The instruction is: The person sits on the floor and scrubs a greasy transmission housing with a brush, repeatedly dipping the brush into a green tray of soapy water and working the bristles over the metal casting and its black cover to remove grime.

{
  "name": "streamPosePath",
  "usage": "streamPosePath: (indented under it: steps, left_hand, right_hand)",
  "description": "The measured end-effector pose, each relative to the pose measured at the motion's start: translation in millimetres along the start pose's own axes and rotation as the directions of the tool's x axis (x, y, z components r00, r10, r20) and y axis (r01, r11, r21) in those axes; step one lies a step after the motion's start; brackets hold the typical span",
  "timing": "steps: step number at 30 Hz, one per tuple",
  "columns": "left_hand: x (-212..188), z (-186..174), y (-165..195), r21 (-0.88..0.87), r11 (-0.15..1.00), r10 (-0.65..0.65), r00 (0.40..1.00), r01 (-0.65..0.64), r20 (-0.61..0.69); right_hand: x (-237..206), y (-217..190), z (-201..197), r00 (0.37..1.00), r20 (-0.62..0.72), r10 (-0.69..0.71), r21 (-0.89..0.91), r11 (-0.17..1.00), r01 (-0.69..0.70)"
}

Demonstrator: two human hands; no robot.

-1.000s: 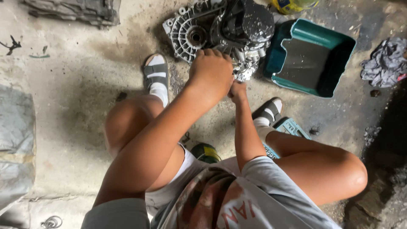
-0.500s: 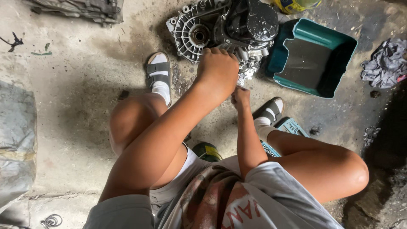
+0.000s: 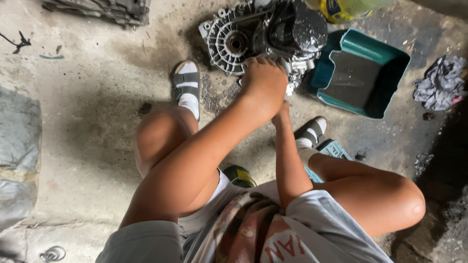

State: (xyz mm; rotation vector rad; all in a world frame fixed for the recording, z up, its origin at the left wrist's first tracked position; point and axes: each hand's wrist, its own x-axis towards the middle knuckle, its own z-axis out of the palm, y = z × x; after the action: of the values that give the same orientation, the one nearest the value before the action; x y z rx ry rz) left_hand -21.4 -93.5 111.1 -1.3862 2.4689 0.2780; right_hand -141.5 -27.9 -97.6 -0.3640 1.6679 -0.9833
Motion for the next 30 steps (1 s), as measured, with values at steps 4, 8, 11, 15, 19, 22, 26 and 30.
streamPosePath:
  steps: [4,8,11,15,19,22,26,30]
  left_hand:
    - [1.3,-3.3,6.0,-0.006,1.0,0.012,1.0,-0.012,0.0]
    - [0.2,-3.0,0.4,-0.055,0.998,0.039,0.999,-0.037,0.024]
    - [0.0,-2.9,-10.8,-0.069,0.998,0.012,1.0,-0.012,-0.007]
    - [-0.7,-2.0,-16.6,-0.026,1.0,-0.017,0.997,0.015,-0.073]
    - [-3.6,1.5,-11.7,-0.029,0.999,-0.031,0.997,0.029,-0.065]
    - [-4.0,2.6,-10.1,-0.079,0.997,-0.002,1.0,0.0,-0.022]
    - [-1.5,0.5,-11.8,-0.04,0.998,-0.046,0.996,0.043,-0.08]
    - [-1.3,-1.8,-10.0,-0.071,0.997,-0.031,0.997,0.026,-0.077]
  right_hand:
    - [-2.0,-0.5,-3.4,1.0,-0.003,0.018,0.235,0.972,-0.016]
    - [-2.9,2.0,-3.8,0.989,-0.147,0.021,0.171,0.985,0.004]
    - [-7.1,5.9,0.8,0.986,-0.154,0.058,0.13,0.991,-0.038]
    - [-8.5,6.7,7.7,0.988,-0.126,0.094,0.263,0.963,-0.058]
    - [-3.3,1.0,8.0,0.998,-0.057,0.003,0.244,0.97,0.011]
    - [-0.8,-4.8,9.0,1.0,0.026,0.018,0.274,0.961,-0.024]
    - [0.7,-8.8,19.2,0.945,0.147,-0.292,0.069,0.956,0.284]
    - [-3.3,-7.2,25.6,0.913,0.144,-0.381,-0.111,0.911,0.398]
